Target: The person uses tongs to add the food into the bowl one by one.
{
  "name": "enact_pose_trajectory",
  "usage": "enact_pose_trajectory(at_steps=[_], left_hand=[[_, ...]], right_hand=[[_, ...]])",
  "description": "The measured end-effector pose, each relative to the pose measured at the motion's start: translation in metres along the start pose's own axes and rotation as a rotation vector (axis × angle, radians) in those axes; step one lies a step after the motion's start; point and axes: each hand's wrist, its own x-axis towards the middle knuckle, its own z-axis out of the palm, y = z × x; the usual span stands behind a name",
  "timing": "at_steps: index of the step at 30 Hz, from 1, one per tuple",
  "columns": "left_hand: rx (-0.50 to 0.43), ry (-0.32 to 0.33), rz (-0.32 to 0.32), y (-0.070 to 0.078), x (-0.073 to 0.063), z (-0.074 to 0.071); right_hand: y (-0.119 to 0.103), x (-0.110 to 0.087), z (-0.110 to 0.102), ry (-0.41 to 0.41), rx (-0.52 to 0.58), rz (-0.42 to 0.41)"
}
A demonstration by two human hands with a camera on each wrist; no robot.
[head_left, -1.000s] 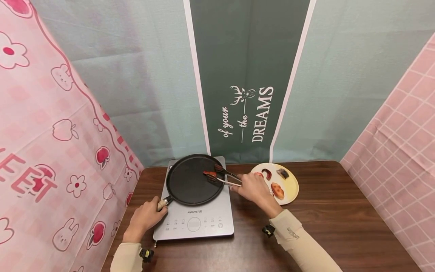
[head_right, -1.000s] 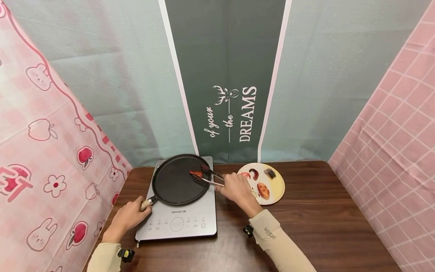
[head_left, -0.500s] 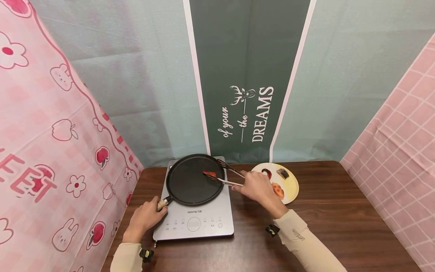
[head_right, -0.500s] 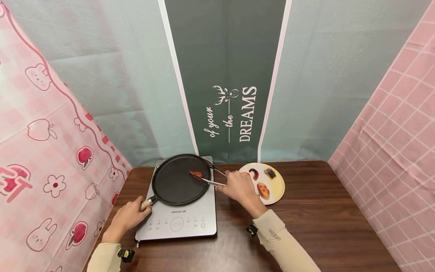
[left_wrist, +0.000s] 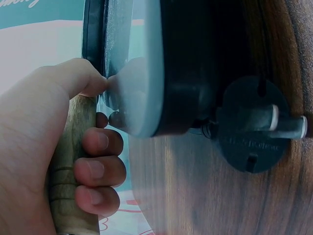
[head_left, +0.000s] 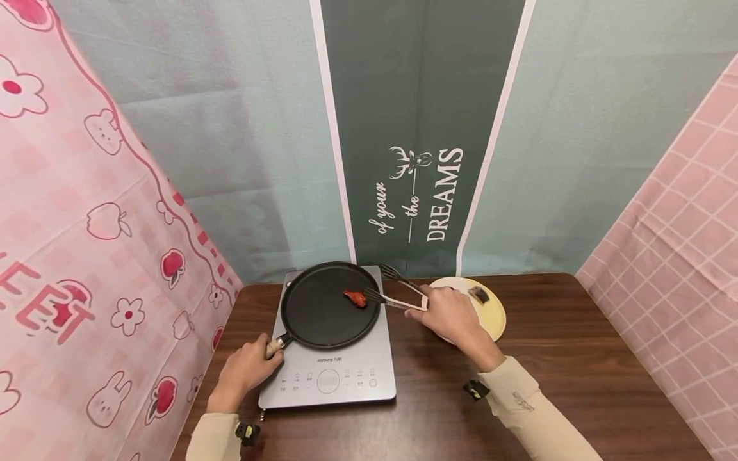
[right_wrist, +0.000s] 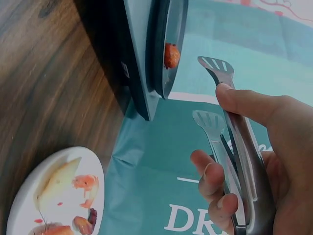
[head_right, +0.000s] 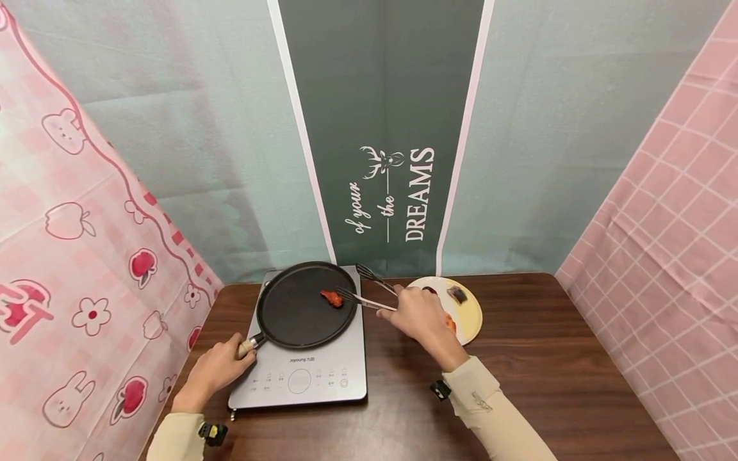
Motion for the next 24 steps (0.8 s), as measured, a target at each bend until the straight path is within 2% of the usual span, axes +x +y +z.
enact_pose_trajectory(at_steps=[5, 12, 17, 19, 24], left_hand=[[0.002, -0.003, -0.002, 0.001, 0.0, -0.001], [-0.003, -0.006, -0.003, 0.001, -0.001, -0.002], [-0.001, -0.005, -0.004, 0.001, -0.001, -0.001], [-0.001, -0.007, -0.004, 0.0, -0.001, -0.001], [-0.005, -0.012, -0.005, 0.0, -0.001, -0.001]], right_hand=[[0.007, -0.002, -0.007, 0.004, -0.019, 0.016], [0.017, -0.007, -0.015, 0.059, -0.044, 0.019], [0.026, -0.01, -0.017, 0.09, -0.044, -0.006], [0.03, -0.012, -0.018, 0.091, -0.045, -0.016], [0.039, -0.015, -0.022, 0.048, -0.029, 0.045]])
